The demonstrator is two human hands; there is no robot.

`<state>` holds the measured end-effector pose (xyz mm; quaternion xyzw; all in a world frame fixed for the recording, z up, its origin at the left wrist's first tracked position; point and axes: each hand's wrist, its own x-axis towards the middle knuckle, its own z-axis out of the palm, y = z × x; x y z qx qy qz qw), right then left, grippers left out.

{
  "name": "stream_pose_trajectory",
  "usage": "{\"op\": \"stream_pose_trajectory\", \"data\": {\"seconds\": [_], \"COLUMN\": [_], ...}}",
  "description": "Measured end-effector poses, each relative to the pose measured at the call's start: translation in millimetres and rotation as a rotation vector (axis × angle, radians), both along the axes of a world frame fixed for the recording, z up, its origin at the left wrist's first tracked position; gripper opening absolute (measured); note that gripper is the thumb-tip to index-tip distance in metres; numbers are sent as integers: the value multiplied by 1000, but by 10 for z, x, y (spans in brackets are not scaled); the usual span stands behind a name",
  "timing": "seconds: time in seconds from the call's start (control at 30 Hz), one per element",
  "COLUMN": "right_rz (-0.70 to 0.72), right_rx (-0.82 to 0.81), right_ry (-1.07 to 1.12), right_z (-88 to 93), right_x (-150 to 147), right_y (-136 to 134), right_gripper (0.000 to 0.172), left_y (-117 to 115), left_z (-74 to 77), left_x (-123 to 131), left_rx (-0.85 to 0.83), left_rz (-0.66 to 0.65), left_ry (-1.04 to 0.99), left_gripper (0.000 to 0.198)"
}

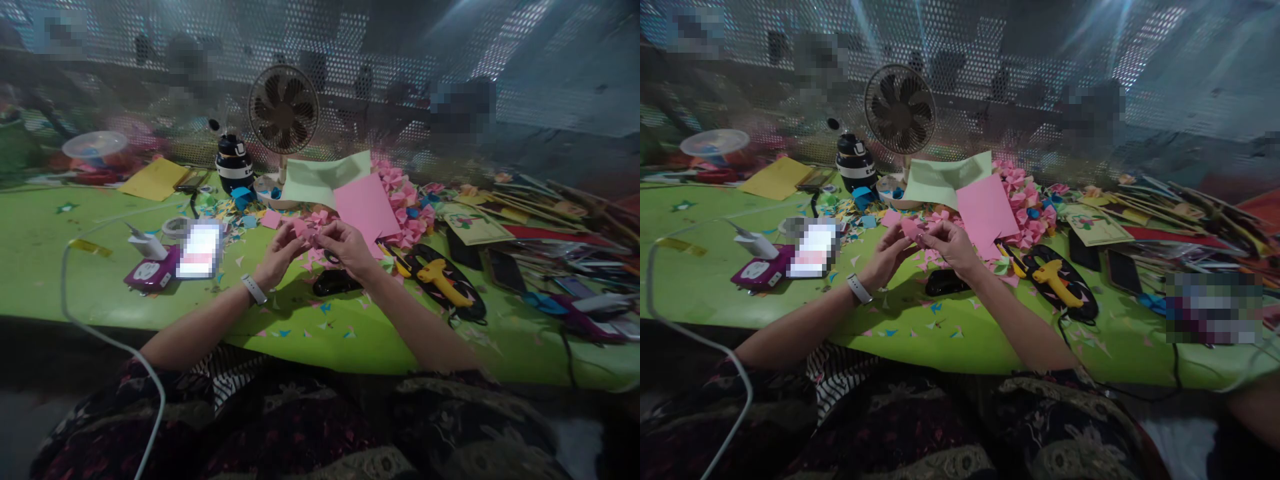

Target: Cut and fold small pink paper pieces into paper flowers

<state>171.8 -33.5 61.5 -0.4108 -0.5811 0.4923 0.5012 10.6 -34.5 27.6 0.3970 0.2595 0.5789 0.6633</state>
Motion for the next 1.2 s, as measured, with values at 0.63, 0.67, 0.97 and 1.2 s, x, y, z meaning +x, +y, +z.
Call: {"op": "stream_pose_trajectory", "data": {"seconds": [0.63, 0.67, 0.97, 1.2], "right_rz": [-64, -37, -130, -153], "right_rx": [251, 271, 238, 251], "right_ry": [-222, -238, -287, -384], "right_z": [84, 72, -120, -45], "right_x": [62, 17, 48, -4], "right_y": [-89, -115, 10, -101], "right_gripper": [40, 37, 39, 39], "left_y": [129, 114, 12, 17], "left_z": [-76, -84, -38, -64], "left_x": [-12, 3, 34, 46], "left_rx": [-68, -62, -105, -151], "left_rz": [99, 90, -102, -112], "left_ry": [0, -9, -106, -34], "left_gripper": [34, 35, 17, 31]}}
